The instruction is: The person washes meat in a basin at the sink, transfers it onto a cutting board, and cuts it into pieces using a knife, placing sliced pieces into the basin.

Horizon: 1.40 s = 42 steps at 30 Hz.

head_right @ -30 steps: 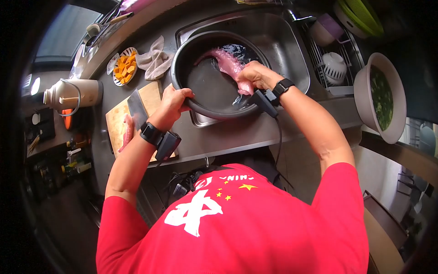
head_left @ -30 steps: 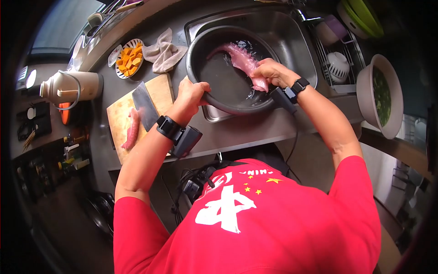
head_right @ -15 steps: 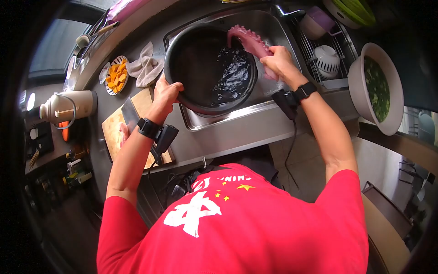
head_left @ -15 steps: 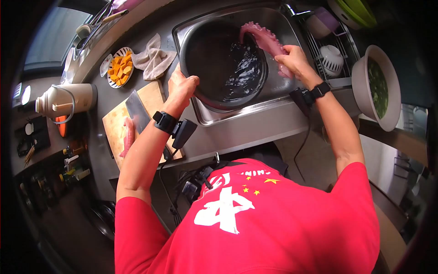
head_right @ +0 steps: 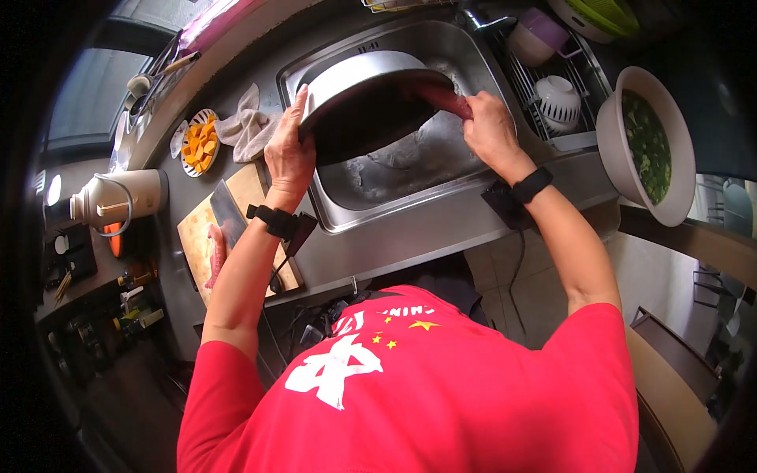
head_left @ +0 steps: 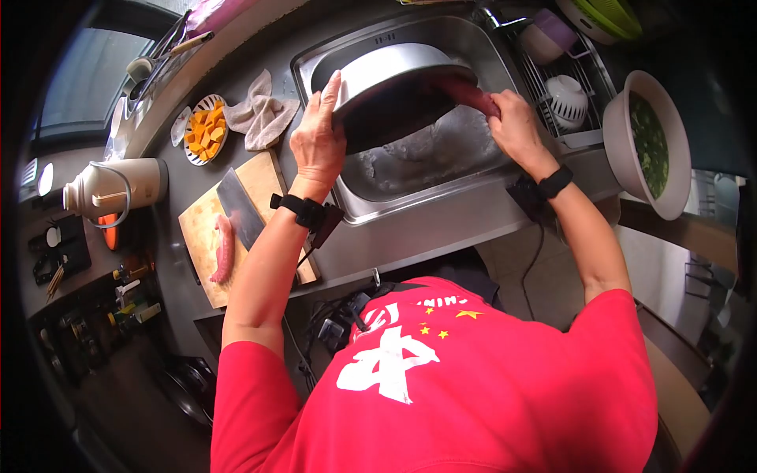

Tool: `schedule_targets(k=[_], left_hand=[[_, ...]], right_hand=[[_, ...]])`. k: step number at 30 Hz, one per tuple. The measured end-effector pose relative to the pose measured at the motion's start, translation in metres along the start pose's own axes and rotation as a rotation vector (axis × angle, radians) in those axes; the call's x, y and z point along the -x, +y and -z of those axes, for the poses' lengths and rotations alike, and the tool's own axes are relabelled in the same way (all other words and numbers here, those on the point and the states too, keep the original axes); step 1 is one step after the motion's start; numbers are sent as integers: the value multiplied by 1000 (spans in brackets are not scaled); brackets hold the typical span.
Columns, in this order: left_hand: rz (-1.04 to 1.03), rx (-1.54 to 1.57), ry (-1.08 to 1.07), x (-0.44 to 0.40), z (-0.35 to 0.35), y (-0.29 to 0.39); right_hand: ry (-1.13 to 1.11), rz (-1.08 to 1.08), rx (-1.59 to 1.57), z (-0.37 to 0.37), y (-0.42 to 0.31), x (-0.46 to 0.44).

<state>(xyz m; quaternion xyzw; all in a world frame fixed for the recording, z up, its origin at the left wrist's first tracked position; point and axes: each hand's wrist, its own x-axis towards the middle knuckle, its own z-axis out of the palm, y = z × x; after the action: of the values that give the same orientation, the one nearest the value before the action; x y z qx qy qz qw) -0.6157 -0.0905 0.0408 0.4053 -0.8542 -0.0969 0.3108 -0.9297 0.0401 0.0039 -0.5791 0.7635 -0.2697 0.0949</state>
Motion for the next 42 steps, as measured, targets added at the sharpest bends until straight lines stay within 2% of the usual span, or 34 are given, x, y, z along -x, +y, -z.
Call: schedule_targets(k=[2, 6, 12, 19, 22, 24, 25, 26, 27, 28, 29, 30, 32, 33, 34, 35, 36, 38, 40, 41, 42], left_hand=[[-102, -114, 25, -5, -1, -1], [-169, -226, 62, -12, 1, 0], [-287, -238, 156, -23, 11, 6], [-259, -244, 142, -19, 16, 7], [-199, -266, 130, -17, 17, 6], [-23, -89, 92, -19, 22, 8], [174, -66, -14, -21, 30, 16], [176, -68, -12, -21, 31, 13], [247, -25, -33, -22, 30, 8], [319, 19, -53, -22, 30, 2], [306, 46, -41, -18, 29, -4], [308, 46, -39, -17, 31, -6], [507, 224, -212, -16, 34, -11], [509, 222, -208, -14, 37, -10], [558, 396, -215, -11, 40, -10], [607, 571, -220, -7, 44, -10], [613, 569, -214, -4, 50, -7], [707, 652, -231, 1, 64, -3], [746, 676, -257, 5, 84, 4], [777, 703, -292, 8, 91, 5], [782, 705, -286, 14, 95, 3]], right_hand=[[91, 208, 162, 3, -5, 3], [76, 261, 258, 13, -13, 4], [113, 330, 391, 19, -21, 2], [150, 380, 364, 22, -34, 1], [141, 349, 264, 23, -41, 3], [127, 314, 180, 26, -47, 5], [64, 266, 5, 29, -51, 4], [0, 215, -170, 32, -56, 4], [-1, 218, -170, 37, -63, 2], [-111, 144, -291, 41, -72, -1], [-222, 68, -411, 43, -79, -2], [-223, 70, -411, 40, -84, -5], [-458, -66, -647, 32, -91, -13], [-572, -187, -734, 32, -99, -16], [-576, -182, -735, 30, -104, -18], [-663, -274, -794, 27, -108, -19], [-751, -367, -851, 24, -111, -21], [-776, -324, -778, 6, -103, -24], [-493, 107, -385, -3, -102, -23], [-499, 113, -383, -6, -102, -22], [-394, 167, -370, -6, -106, -20]])
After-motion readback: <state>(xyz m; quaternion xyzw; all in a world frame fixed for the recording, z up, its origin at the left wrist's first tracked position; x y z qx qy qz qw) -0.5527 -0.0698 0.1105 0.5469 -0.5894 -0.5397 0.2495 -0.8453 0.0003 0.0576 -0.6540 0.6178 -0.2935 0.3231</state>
